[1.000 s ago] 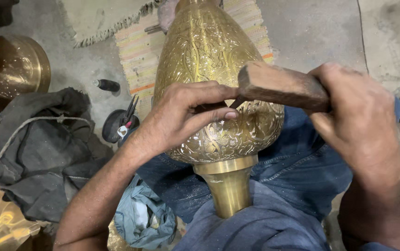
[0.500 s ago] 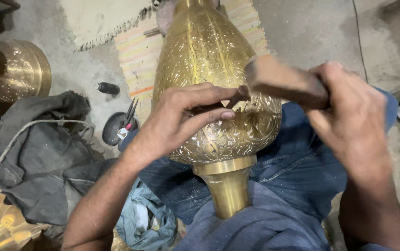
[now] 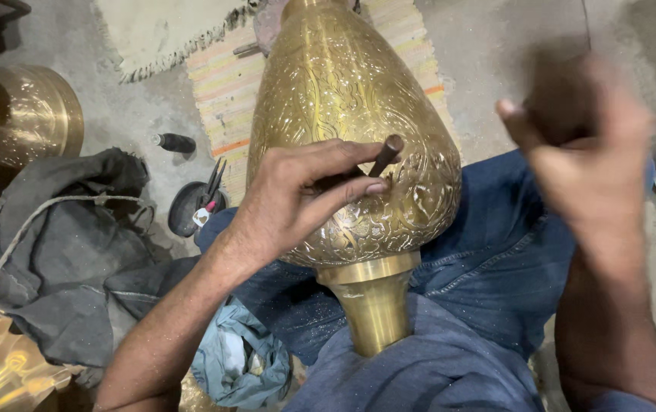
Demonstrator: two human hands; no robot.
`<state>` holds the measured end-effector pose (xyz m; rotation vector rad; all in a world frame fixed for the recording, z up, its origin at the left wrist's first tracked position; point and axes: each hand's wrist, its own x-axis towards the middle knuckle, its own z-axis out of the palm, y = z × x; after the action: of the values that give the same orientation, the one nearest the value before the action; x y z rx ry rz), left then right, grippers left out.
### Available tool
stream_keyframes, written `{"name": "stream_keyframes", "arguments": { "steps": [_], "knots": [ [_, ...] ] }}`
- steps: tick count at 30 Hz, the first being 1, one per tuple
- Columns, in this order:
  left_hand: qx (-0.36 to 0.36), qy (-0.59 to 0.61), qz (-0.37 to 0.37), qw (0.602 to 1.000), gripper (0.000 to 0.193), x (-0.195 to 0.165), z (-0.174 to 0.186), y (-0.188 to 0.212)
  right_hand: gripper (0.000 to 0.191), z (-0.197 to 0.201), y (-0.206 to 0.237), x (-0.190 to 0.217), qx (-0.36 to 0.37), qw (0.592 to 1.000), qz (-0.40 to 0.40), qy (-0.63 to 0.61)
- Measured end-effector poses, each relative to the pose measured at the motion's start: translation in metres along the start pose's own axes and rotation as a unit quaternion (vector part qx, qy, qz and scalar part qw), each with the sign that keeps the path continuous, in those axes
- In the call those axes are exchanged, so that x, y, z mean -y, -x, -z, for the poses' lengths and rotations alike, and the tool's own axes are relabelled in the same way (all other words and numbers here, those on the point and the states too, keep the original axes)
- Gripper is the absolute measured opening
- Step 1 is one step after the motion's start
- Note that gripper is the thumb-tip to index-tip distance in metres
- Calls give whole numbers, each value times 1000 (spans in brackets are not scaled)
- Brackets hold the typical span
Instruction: The person sits cross-legged on the floor with a large brass vessel resting on their lap and decorates its surface by hand. They hold a chisel-like punch against the brass with one hand and strike it with a wooden mallet held in the other hand, working the patterned design across the vessel, occasionally repositioning the punch and rotating their grip to reach new areas.
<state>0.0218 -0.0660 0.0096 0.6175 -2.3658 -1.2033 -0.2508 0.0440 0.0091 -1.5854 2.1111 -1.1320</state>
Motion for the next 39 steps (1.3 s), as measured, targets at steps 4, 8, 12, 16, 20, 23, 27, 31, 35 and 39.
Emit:
{"name": "stream_keyframes", "arguments": {
  "steps": [4,8,12,16,20,23,27,31,35,39],
  "knots": [
    [4,32,37,999,34,-3,-1,-1,21,10,-2,7,45,993,36,-105],
    [13,1,24,1000,35,-1,1,-3,33,18,1,9,72,981,135,121],
    [17,21,30,999,37,0,2,-3,23,19,3,10,113,994,2,-9],
    [19,0,18,1000,35,2,2,-6,25,18,2,11,93,973,109,178],
    [19,-3,6,1000,35,1,2,-5,27,18,3,11,101,970,126,184],
    [24,6,18,1000,35,0,4,-5,20,15,4,9,112,992,34,46],
    [36,11,40,999,36,-1,7,-7,24,11,5,8,121,991,43,-23],
    [30,-7,17,999,35,-1,7,-10,28,10,7,7,73,987,101,106],
    [40,-2,20,999,35,2,5,-9,23,9,8,6,89,976,105,167],
    [46,-4,3,999,36,5,5,-8,20,5,8,8,70,993,79,61]
  ]
}}
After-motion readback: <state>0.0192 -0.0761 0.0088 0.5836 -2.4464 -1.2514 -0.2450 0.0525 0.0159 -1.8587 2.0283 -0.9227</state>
